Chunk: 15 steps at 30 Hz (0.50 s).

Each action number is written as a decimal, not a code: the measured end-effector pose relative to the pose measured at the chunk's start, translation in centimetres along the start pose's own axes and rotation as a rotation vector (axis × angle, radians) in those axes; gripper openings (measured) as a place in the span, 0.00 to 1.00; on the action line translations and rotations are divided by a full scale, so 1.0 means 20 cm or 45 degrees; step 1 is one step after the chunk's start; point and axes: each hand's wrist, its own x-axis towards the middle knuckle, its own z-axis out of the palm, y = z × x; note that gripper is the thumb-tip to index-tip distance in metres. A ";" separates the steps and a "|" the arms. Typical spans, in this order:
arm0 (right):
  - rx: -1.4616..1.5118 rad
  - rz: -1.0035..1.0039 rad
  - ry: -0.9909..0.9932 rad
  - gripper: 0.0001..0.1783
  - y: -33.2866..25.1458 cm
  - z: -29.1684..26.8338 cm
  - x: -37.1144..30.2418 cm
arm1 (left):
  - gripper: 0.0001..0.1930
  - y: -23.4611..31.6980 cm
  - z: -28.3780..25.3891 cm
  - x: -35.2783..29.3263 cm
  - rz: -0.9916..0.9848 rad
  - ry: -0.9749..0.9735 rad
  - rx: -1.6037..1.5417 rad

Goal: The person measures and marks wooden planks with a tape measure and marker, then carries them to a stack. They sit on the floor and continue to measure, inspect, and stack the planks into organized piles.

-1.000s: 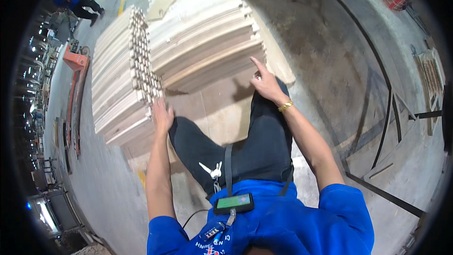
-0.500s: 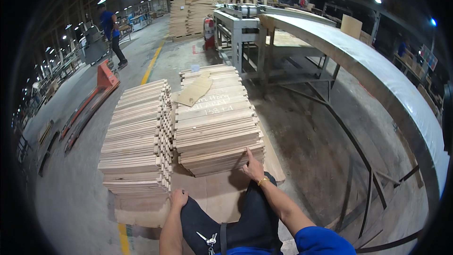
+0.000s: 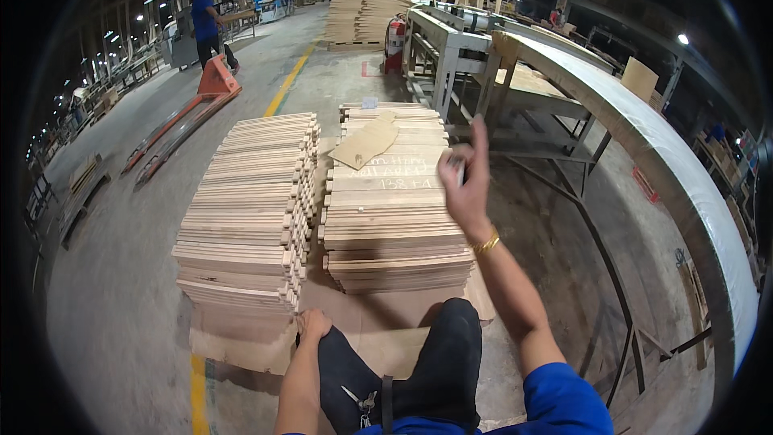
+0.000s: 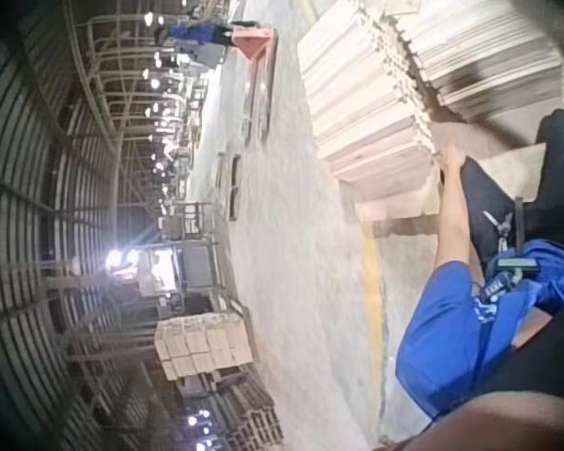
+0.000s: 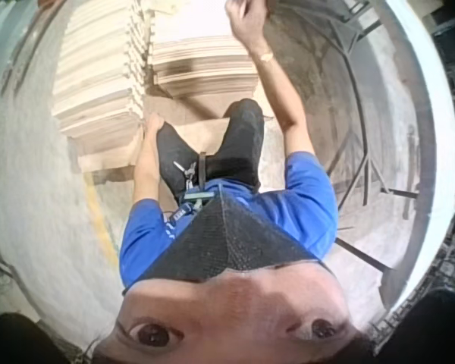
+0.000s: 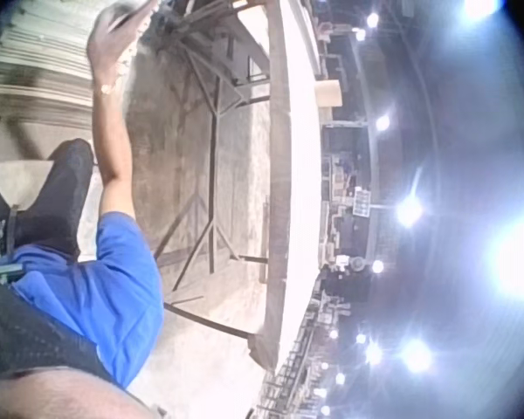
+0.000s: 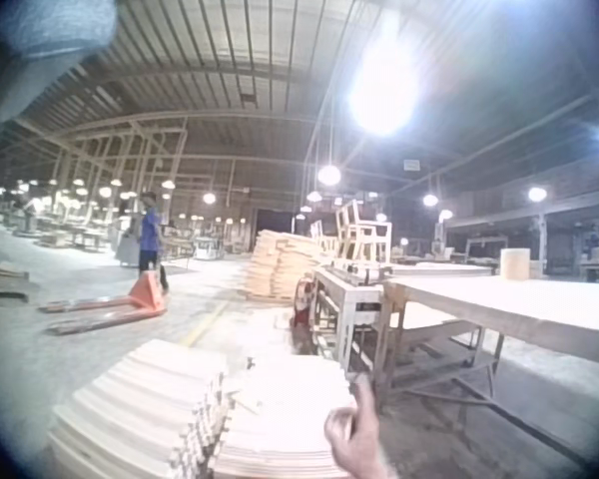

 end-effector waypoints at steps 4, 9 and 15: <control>0.318 -0.225 0.187 0.43 -0.31 -0.06 0.36 | 0.20 -0.05 0.05 0.03 0.080 0.135 -0.071; 0.414 -0.233 0.056 0.41 -0.38 -0.10 0.09 | 0.13 0.00 -0.06 -0.10 0.357 0.382 -0.351; 0.111 0.821 -0.491 0.33 -0.07 -0.23 -0.89 | 0.07 0.05 -0.84 -1.04 1.132 1.441 -0.931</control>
